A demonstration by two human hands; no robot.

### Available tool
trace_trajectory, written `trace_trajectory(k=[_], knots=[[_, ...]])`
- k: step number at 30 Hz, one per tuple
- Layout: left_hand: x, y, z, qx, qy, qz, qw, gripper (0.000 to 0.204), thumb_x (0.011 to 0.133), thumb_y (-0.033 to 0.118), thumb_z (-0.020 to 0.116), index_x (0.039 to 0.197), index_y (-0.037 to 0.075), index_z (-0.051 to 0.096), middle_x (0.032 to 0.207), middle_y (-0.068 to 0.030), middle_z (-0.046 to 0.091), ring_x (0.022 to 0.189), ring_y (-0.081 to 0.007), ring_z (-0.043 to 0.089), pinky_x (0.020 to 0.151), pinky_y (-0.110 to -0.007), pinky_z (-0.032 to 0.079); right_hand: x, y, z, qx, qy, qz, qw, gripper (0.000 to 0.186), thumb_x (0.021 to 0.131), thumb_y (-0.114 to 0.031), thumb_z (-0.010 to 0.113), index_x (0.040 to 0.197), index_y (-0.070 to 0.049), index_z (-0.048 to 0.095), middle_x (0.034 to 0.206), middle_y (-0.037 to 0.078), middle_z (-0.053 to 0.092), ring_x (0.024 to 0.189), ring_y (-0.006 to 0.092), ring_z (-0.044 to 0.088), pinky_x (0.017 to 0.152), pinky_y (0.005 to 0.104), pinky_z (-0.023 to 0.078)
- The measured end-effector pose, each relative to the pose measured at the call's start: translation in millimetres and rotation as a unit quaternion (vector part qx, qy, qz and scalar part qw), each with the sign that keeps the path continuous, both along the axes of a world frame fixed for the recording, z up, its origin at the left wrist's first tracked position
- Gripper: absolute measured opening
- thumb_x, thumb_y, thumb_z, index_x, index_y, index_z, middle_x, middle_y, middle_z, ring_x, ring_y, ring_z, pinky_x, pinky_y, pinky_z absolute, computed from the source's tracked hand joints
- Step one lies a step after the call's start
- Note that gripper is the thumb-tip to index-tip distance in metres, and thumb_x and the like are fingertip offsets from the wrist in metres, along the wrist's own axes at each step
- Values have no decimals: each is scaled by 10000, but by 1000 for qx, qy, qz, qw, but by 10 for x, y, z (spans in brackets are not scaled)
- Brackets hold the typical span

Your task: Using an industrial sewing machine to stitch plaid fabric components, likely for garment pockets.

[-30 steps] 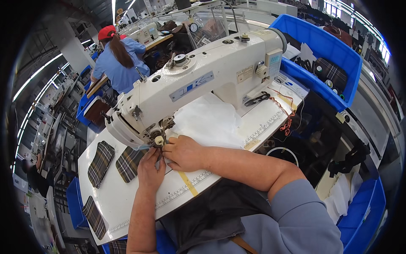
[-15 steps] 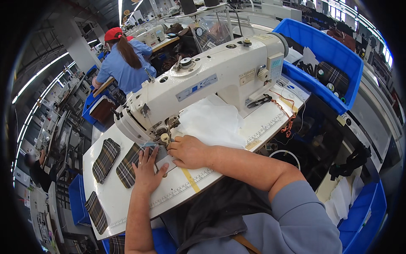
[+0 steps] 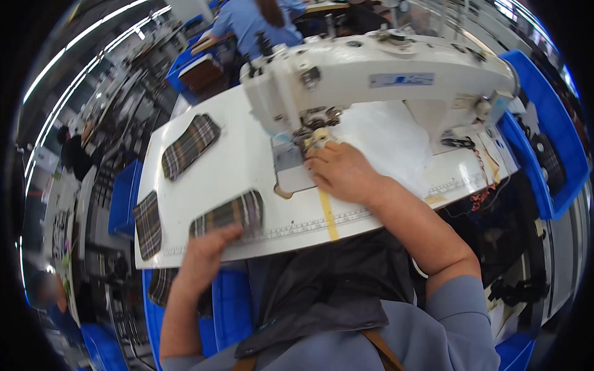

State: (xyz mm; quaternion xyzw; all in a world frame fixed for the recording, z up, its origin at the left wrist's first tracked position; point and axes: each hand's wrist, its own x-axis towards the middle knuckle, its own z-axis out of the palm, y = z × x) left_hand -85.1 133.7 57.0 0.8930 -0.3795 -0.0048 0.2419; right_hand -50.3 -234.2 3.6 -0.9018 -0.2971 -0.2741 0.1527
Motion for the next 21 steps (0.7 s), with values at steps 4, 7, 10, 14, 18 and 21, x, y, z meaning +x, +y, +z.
trace_trajectory(k=[4, 7, 10, 14, 18, 21], knots=[[772, 208, 317, -28, -229, 112, 967, 414, 931, -16, 490, 1287, 71, 682, 1240, -181, 718, 1093, -358, 715, 982, -403, 561, -157, -20, 246, 10, 2, -17, 1000, 260, 827, -158, 774, 1066, -65, 735, 1047, 54, 720, 943, 250, 653, 795, 395, 509], [1400, 312, 410, -4, -323, 142, 936, 399, 948, 9, 501, 1307, 71, 665, 1259, -180, 709, 1154, -341, 691, 1016, -412, 542, -329, -112, 400, -5, 33, -56, 998, 286, 817, -169, 795, 1073, -56, 736, 1009, 61, 716, 921, 257, 650, 786, 396, 491], [1922, 343, 314, 9, -380, 124, 917, 368, 985, 39, 499, 1316, 78, 655, 1285, -164, 699, 1196, -341, 668, 1058, -451, 509, -603, -178, 526, 5, 53, -95, 994, 286, 821, -187, 797, 1068, -57, 738, 982, 69, 709, 907, 264, 648, 788, 400, 482], [2189, 320, -485, 190, -180, 252, 932, 561, 1030, 392, 564, 1520, 126, 505, 1578, -134, 485, 1482, -321, 422, 1236, -596, 220, -873, -328, 453, 16, 63, -122, 990, 361, 775, -252, 836, 1067, -63, 736, 1017, 58, 707, 953, 256, 637, 834, 391, 473], [1932, 105, -673, 110, -228, 214, 943, 678, 1017, 458, 572, 1561, 76, 436, 1637, -147, 397, 1541, -307, 319, 1253, -600, 140, -1117, -448, 413, 1, 29, -212, 977, 374, 742, -258, 842, 1046, -77, 723, 981, 62, 694, 951, 257, 633, 846, 400, 468], [1516, -87, -627, 111, -231, 152, 954, 577, 1017, 370, 592, 1492, 50, 518, 1608, -163, 431, 1503, -324, 376, 1240, -586, 203, -1172, -567, 273, -25, 69, -234, 969, 289, 762, -239, 809, 982, -85, 703, 939, 68, 682, 899, 260, 641, 811, 396, 473]])
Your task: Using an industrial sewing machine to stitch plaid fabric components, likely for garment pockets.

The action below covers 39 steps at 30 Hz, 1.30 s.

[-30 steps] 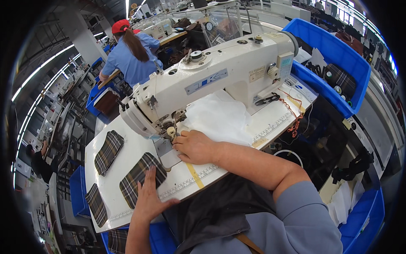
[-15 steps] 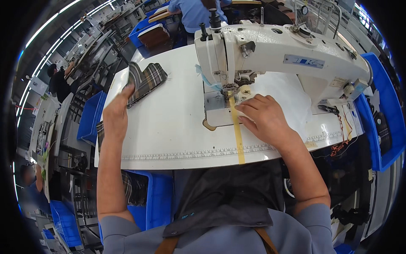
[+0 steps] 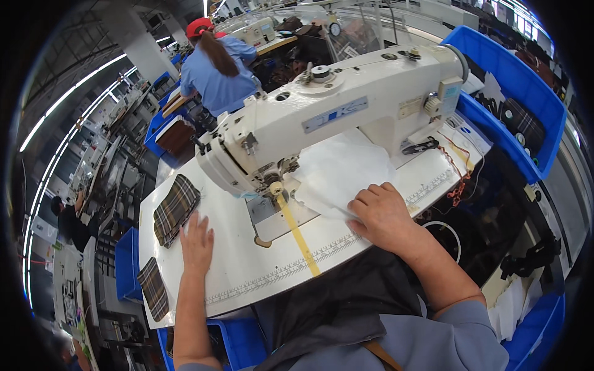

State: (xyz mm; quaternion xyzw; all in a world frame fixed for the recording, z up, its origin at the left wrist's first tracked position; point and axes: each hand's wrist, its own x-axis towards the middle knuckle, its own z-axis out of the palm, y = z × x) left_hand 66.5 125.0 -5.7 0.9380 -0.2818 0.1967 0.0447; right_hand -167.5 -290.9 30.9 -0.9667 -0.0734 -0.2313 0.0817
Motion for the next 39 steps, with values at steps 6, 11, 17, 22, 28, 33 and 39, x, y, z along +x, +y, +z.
trace_trajectory(k=[6, 11, 17, 22, 28, 33, 39], knots=[[-988, -635, 152, -73, 110, -167, 977, 405, 942, 185, 701, 1322, 51, 658, 1517, -172, 538, 1367, -353, 539, 1158, -532, 386, 99, -94, -195, 17, -40, -19, 999, 123, 838, -202, 730, 862, -83, 712, 848, 55, 682, 797, 252, 669, 729, 389, 495], [-1394, -1227, 120, -184, 211, -241, 929, 415, 936, 201, 717, 1316, 45, 657, 1488, -189, 566, 1332, -374, 571, 1120, -488, 440, 124, -207, -173, 149, -60, -12, 987, 125, 857, -194, 755, 847, -78, 712, 841, 77, 676, 826, 312, 676, 742, 435, 532], [-1477, -1898, 193, -173, 204, -325, 907, 548, 927, 284, 745, 1376, 1, 609, 1517, -187, 548, 1370, -398, 545, 1133, -473, 432, 191, -499, -103, 173, -124, -47, 976, 238, 858, -168, 799, 1042, -39, 718, 1047, 148, 707, 943, 358, 683, 836, 421, 557], [-1526, -2046, 69, -37, 106, -329, 938, 713, 904, 374, 766, 1449, -24, 534, 1566, -193, 485, 1415, -381, 501, 1160, -532, 382, 323, -559, -189, 154, -104, -78, 979, 277, 885, -227, 782, 1073, -31, 729, 1083, 157, 714, 1023, 353, 680, 886, 431, 552], [-1586, -2019, 1, -107, 136, -322, 931, 604, 902, 358, 767, 1361, -8, 625, 1441, -176, 604, 1339, -365, 563, 1142, -541, 392, 624, -614, -167, 147, -44, -94, 984, 317, 886, -273, 785, 1090, -38, 727, 1083, 171, 709, 1009, 367, 675, 870, 441, 547], [-1587, -2030, -3, -120, 111, -319, 934, 558, 878, 350, 784, 1309, 14, 669, 1393, -150, 642, 1302, -328, 590, 1134, -529, 398, 884, -509, -132, 127, 60, -83, 987, 295, 850, -306, 798, 1039, -86, 745, 1069, 128, 723, 1028, 334, 689, 888, 440, 546], [-1533, -1965, -5, -179, 72, -308, 931, 536, 862, 336, 789, 1303, 56, 667, 1393, -117, 634, 1278, -290, 601, 1145, -525, 378, 935, -409, -36, 225, -11, 5, 974, 151, 892, -143, 746, 944, -25, 669, 879, 170, 724, 800, 352, 708, 710, 430, 559]])
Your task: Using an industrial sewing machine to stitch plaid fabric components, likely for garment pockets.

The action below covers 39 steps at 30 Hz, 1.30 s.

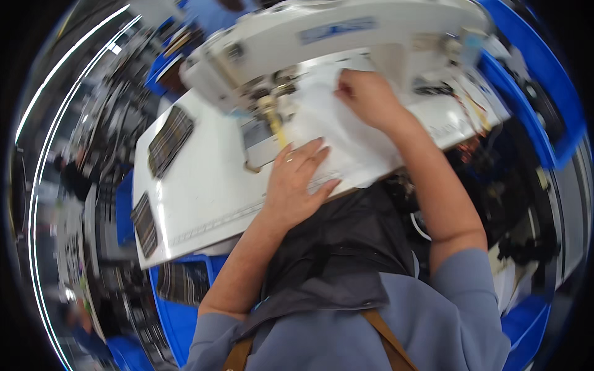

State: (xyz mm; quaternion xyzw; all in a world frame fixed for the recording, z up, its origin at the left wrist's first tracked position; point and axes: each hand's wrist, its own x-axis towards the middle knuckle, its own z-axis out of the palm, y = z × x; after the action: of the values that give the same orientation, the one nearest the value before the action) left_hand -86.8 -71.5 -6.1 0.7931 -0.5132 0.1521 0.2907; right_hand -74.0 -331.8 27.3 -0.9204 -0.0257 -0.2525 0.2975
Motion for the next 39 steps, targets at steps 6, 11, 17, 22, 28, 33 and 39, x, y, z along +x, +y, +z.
trace_trajectory(k=[6, 11, 17, 22, 28, 33, 39], knots=[[286, 684, 86, -107, -32, 125, 986, 380, 840, 265, 815, 1153, 79, 708, 1213, -78, 713, 1130, -271, 661, 1025, -456, 456, -797, 606, 672, 30, -35, 139, 989, 103, 900, 25, 706, 927, 34, 608, 806, 66, 615, 696, 133, 551, 673, 268, 461], [834, 2298, 179, -32, -105, 419, 901, 322, 830, 217, 824, 1067, 38, 702, 1146, -151, 712, 1067, -360, 677, 938, -454, 530, -1072, 1043, 690, 204, -27, 206, 957, 282, 905, 44, 699, 1170, 15, 608, 903, 37, 666, 804, 103, 637, 776, 254, 493], [718, 3798, 223, 74, 42, 625, 776, 333, 789, 288, 833, 1006, 39, 785, 1017, -162, 758, 967, -327, 726, 910, -415, 561, -730, 1384, 501, 276, 3, 240, 931, 193, 968, 35, 629, 1156, 1, 657, 972, -7, 652, 817, 47, 579, 740, 197, 436], [704, 4042, 186, 48, 112, 633, 764, 267, 774, 308, 832, 870, 60, 820, 840, -133, 779, 818, -293, 759, 805, -382, 589, -373, 1544, 70, 301, 84, 224, 923, 159, 984, -22, 625, 1116, -1, 712, 858, -46, 613, 760, 26, 509, 702, 199, 418], [645, 4044, 259, 60, 115, 583, 802, 161, 814, 200, 801, 877, 52, 792, 854, -124, 772, 812, -289, 749, 794, -378, 580, -274, 1564, -320, 329, 141, 154, 921, 200, 968, -63, 681, 1157, -2, 704, 851, -42, 621, 722, 27, 493, 654, 206, 419], [626, 3800, 491, 4, -228, 566, 793, 53, 878, 107, 754, 928, 93, 744, 892, -55, 753, 760, -221, 710, 674, -391, 519, -243, 1575, -324, 298, 160, 139, 931, 219, 964, -85, 701, 1165, 4, 701, 835, -32, 634, 708, 28, 508, 641, 207, 425], [134, 2046, 669, 62, -466, 289, 834, 80, 869, 53, 785, 898, 62, 711, 755, -37, 607, 557, -152, 505, 489, -327, 399, -276, 1628, -285, 313, 144, 130, 930, 336, 981, -267, 742, 1139, 29, 717, 843, 4, 666, 732, 57, 543, 678, 220, 454]])
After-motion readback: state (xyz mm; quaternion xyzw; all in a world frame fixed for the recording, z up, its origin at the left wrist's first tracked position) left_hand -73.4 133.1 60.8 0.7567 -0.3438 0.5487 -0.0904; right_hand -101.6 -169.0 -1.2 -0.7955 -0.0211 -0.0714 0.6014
